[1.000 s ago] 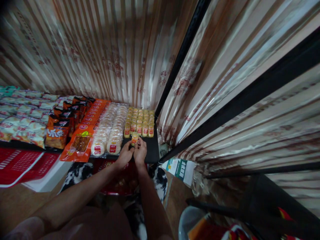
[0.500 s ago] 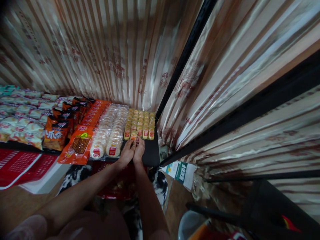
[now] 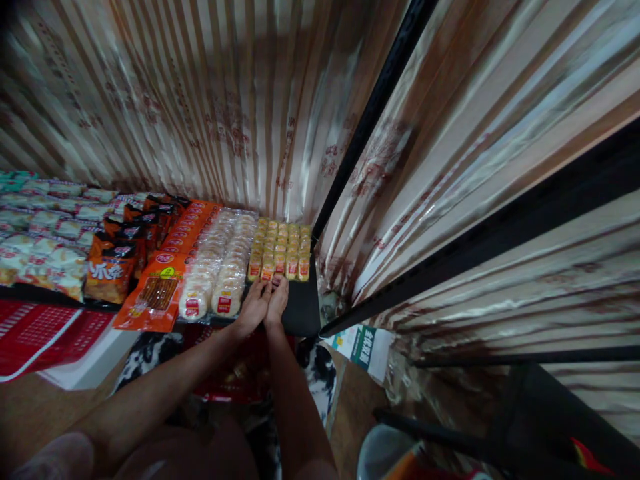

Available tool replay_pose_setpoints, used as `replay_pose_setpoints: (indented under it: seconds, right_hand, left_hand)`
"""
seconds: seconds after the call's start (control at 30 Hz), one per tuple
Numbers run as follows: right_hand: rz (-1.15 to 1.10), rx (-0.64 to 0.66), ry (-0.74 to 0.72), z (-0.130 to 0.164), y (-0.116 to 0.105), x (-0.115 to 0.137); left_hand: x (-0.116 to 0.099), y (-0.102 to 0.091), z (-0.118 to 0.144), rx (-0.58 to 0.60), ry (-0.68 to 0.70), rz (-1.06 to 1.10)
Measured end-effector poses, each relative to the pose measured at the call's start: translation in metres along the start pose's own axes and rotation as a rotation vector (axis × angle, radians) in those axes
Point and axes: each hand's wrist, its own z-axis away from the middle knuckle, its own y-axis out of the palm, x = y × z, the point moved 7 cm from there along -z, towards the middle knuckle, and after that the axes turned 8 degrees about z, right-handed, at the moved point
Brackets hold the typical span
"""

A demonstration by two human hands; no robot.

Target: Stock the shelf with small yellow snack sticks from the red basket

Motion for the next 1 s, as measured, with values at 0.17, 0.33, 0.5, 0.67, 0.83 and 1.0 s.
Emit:
replay_pose_setpoints:
  seconds: [0.17, 0.33, 0.5, 0.67, 0.83, 1.0]
  right_hand:
    - [0.057, 0.015, -0.05, 0.003, -0.002, 0.005]
    - [0.166, 0.028, -0.124, 0.003, -0.002, 0.011]
    - [0.234, 0.014, -0.171, 0.004, -0.004, 0.015]
    - [0.248, -0.011, -0.142, 0.006, -0.005, 0.013]
    - [0.236, 0.051, -0.164, 0.006, -0.001, 0.014]
    - [0.221, 0.07, -0.163, 0.005, 0.0, 0.013]
  left_hand:
    - [-0.004, 0.0, -0.001, 0.027, 0.033, 0.006]
    - [0.002, 0.004, 0.0, 0.038, 0.031, 0.029]
    - [0.002, 0.004, 0.002, 0.057, 0.001, 0.01]
    - [-0.005, -0.001, 0.005, 0.046, 0.053, 0.007]
    - [-0.001, 0.004, 0.006, 0.071, 0.088, 0.002]
    - [0.004, 0.005, 0.003, 0.065, 0.088, 0.044]
